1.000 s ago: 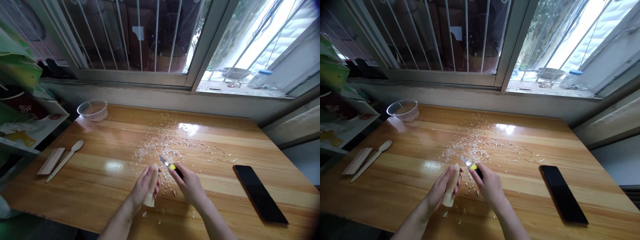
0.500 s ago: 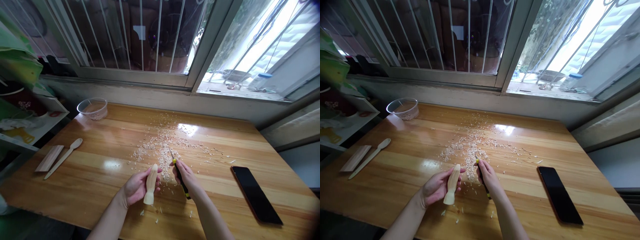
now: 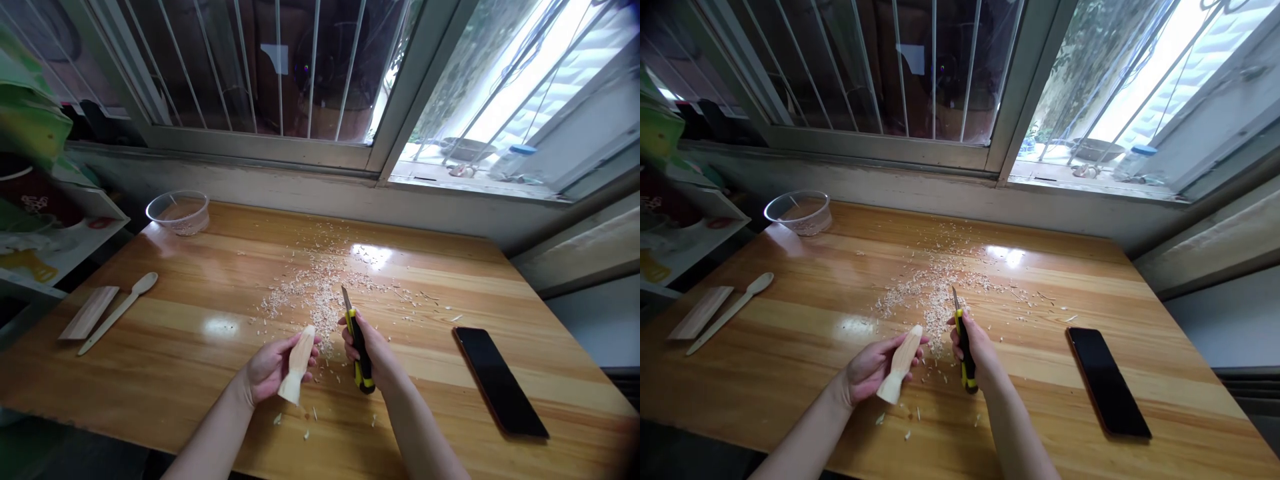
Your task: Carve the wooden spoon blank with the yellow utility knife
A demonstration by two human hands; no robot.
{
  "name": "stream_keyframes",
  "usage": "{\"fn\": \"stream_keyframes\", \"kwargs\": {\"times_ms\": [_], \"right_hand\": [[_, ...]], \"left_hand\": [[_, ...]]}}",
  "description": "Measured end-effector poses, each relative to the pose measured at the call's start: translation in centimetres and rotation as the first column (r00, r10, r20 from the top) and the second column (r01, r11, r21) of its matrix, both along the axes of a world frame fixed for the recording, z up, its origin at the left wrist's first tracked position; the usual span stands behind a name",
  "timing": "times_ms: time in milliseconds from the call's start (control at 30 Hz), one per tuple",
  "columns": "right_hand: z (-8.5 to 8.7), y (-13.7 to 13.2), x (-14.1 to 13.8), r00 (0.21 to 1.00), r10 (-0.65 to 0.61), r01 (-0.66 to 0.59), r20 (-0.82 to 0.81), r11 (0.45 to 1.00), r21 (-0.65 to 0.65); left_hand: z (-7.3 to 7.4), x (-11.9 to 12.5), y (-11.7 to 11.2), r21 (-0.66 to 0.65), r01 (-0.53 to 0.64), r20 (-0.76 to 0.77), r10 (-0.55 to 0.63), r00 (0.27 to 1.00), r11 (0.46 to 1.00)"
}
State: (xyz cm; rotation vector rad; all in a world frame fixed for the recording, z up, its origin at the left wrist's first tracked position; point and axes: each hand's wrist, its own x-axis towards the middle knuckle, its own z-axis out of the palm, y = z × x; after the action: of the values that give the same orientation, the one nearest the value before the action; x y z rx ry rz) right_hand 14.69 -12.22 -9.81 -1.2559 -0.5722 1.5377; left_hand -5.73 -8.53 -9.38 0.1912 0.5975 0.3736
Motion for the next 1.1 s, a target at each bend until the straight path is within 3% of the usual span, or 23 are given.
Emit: {"fn": "stream_keyframes", "kwargs": {"times_ms": [167, 400, 667, 900, 1100], "right_hand": [[-0.7, 0.9, 0.0, 0.991, 0.052, -0.053, -0.121, 0.999, -0.003], [-1.7, 1.7, 0.9, 0.961, 0.066, -0.06, -0.269, 0.998, 0.03], [-2.5, 1.7, 1.3, 0.94, 0.049, -0.021, -0.337, 0.996, 0.086], [-2.4, 0.9, 1.7, 0.975, -0.006, 0.053, -0.221, 0.977, 0.206], [-0.3, 1.3, 1.9, 0.997, 0.026, -0.045, 0.067, 0.952, 0.302]], "left_hand": [[-0.3, 0.3, 0.7, 0.036, -0.063, -0.023, 0.064, 0.998, 0.997], [-0.9, 0.8, 1.7, 0.007, -0.111, 0.074, 0.11, 0.991, 0.994], [-2.3, 2.2, 1.8, 0.044, -0.044, 0.136, 0.038, 0.99, 0.998], [-1.8, 3.7, 2.0, 0.273, -0.102, 0.104, 0.076, 0.992, 0.957], [-1.2, 4.6, 3.5, 0.473, -0.123, -0.057, 0.17, 0.984, 0.873]]}}
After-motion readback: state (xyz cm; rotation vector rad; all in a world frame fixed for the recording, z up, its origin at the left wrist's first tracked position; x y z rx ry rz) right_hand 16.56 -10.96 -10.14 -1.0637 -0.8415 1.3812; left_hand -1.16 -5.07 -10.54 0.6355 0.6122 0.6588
